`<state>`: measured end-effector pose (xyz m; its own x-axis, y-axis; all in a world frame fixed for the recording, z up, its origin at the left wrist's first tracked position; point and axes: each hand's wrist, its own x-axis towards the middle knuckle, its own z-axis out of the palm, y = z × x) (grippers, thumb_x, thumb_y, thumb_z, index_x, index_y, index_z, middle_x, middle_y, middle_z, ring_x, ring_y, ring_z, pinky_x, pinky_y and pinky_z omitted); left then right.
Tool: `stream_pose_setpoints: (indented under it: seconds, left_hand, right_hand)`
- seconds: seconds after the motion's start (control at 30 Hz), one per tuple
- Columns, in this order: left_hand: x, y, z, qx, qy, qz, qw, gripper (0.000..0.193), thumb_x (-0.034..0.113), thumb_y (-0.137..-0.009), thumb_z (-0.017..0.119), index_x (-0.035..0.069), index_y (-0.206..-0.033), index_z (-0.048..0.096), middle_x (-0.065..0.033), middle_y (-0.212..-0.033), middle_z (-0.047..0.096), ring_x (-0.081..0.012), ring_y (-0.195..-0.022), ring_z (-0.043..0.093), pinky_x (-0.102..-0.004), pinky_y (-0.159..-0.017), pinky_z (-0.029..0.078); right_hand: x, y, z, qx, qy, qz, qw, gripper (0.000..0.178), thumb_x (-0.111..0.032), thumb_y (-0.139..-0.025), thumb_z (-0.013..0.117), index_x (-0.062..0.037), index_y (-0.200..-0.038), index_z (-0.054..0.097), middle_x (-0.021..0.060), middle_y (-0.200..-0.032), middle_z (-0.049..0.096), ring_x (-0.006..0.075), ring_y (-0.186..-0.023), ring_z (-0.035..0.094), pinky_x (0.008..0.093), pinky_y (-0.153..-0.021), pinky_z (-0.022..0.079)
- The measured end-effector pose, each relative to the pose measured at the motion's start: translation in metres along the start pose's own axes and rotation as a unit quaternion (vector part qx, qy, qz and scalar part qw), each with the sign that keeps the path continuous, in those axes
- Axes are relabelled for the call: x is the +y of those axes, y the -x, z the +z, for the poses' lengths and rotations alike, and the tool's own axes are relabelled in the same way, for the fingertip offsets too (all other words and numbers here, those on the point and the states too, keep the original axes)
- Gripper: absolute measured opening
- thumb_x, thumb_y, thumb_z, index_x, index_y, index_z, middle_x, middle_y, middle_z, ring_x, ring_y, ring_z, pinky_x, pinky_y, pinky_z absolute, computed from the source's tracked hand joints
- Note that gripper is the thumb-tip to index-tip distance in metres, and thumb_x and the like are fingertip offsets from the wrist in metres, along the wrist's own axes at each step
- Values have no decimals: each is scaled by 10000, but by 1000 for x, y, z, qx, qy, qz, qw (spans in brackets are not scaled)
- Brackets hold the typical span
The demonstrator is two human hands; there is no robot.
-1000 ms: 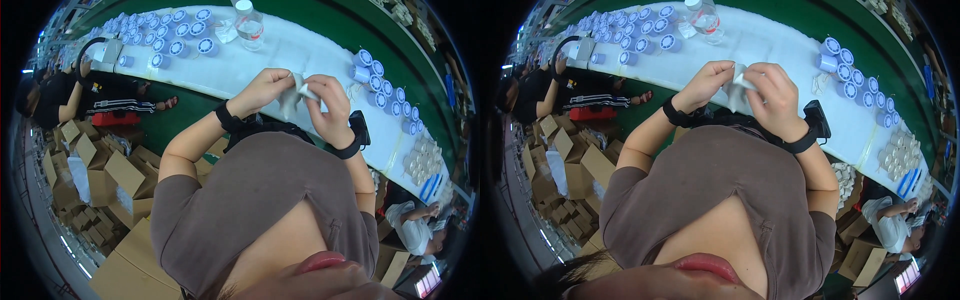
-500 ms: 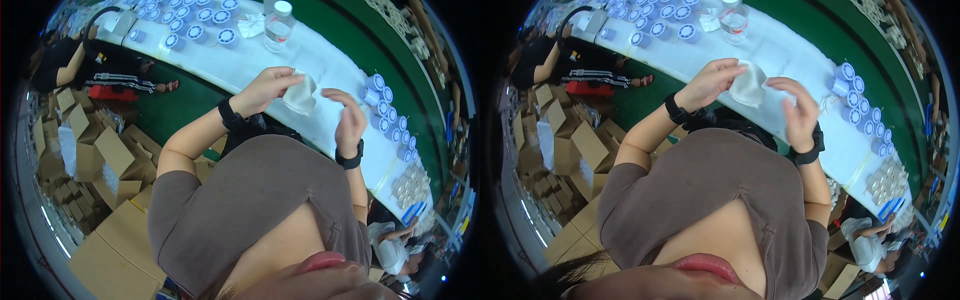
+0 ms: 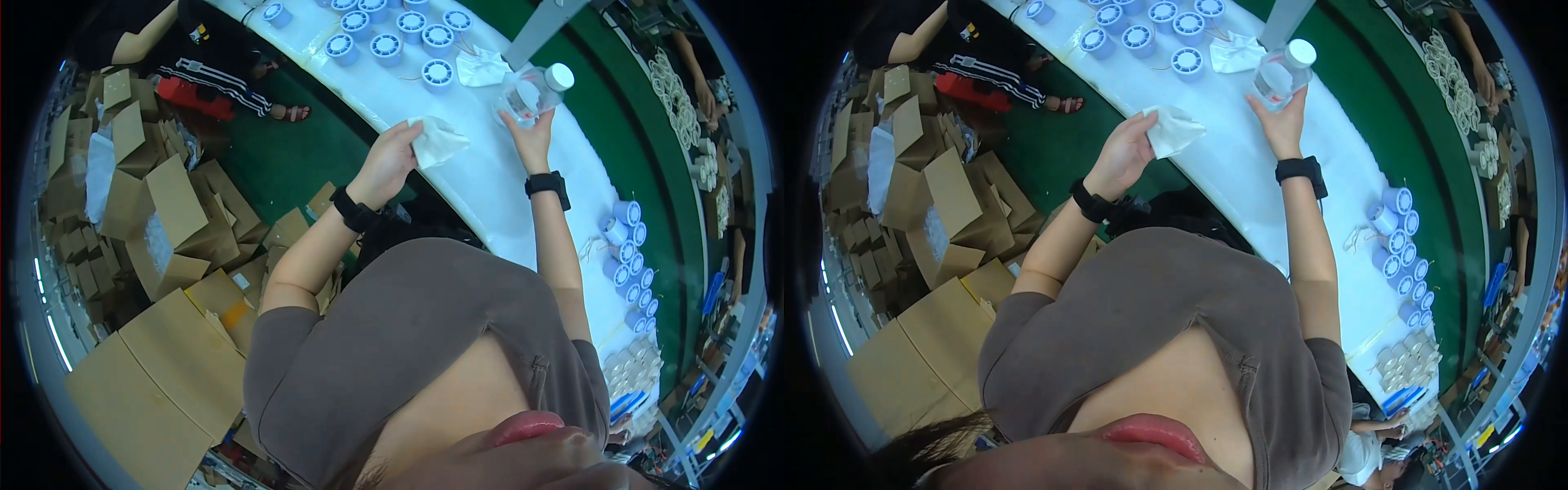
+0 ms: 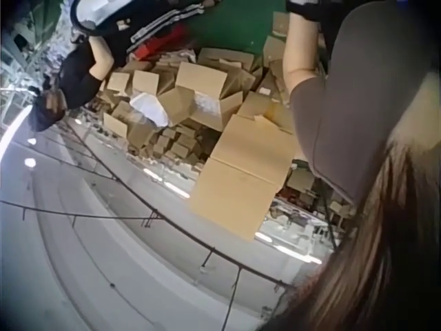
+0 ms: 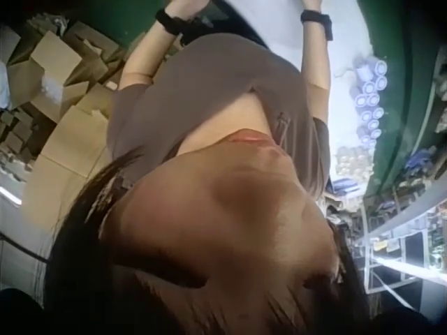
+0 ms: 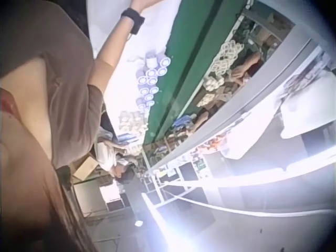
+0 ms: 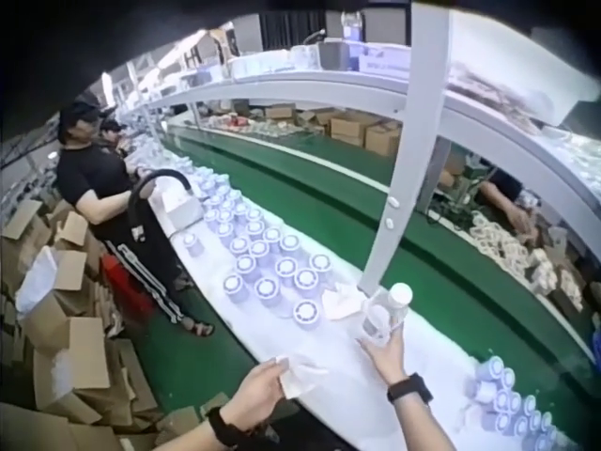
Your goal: Cleaning small electronic components with a cloth and organizing them onto a tray.
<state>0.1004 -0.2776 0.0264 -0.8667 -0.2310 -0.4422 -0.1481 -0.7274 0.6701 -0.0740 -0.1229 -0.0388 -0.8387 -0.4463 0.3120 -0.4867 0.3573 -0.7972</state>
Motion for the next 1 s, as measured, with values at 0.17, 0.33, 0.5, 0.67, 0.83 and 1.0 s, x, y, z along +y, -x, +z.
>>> stream_pose_setpoints:
  seconds: [0.17,0.33,0.5,0.67,0.83,1.0]
  left_hand:
    - [4,-16,-20,20,58,-9,998,293,159,-869,361,-51,-1066,416,-113,-1043,510,-190,-965,508,-317,-837,410]
    - [5,-35,-15,19,37,-51,998,300,171,-868,366,-52,-1060,426,-118,-1005,516,-184,-896,532,-314,-766,450]
    - [-1,-52,10,-41,9,-110,993,298,169,-865,368,-55,-1050,434,-121,-991,516,-181,-881,533,-308,-761,451]
    - [-14,-60,31,-91,-33,-114,989,299,168,-867,369,-62,-1046,435,-119,-989,515,-172,-877,530,-303,-766,447]
    - [-25,-61,51,-130,-63,-122,982,302,165,-870,366,-66,-1054,430,-117,-990,513,-167,-888,526,-296,-783,438]
    - [-35,-65,64,-141,-70,-132,979,313,166,-873,356,-67,-1073,416,-120,-1005,509,-172,-909,522,-298,-797,430]
  right_hand:
    - [-4,-2,-9,-30,24,38,999,719,-220,-597,720,-33,-1174,335,148,-1141,414,270,-1050,418,345,-870,349]
    - [-47,17,-53,-107,287,-132,943,629,-187,-567,699,-112,-1134,438,153,-1107,428,280,-1012,421,373,-846,321]
    - [-64,28,-88,-82,425,-123,893,602,-160,-560,673,-226,-1125,474,113,-1100,449,247,-1008,420,386,-831,293]
    - [-73,44,-116,-55,499,-117,857,576,-122,-573,652,-264,-1106,488,71,-1087,464,250,-990,421,403,-825,296]
    - [-78,55,-135,-66,546,-84,831,564,-94,-589,638,-259,-1107,489,44,-1077,484,234,-995,427,401,-825,297]
    - [-78,62,-149,-70,581,-67,808,575,-99,-590,642,-249,-1121,483,38,-1072,489,229,-1005,428,397,-836,287]
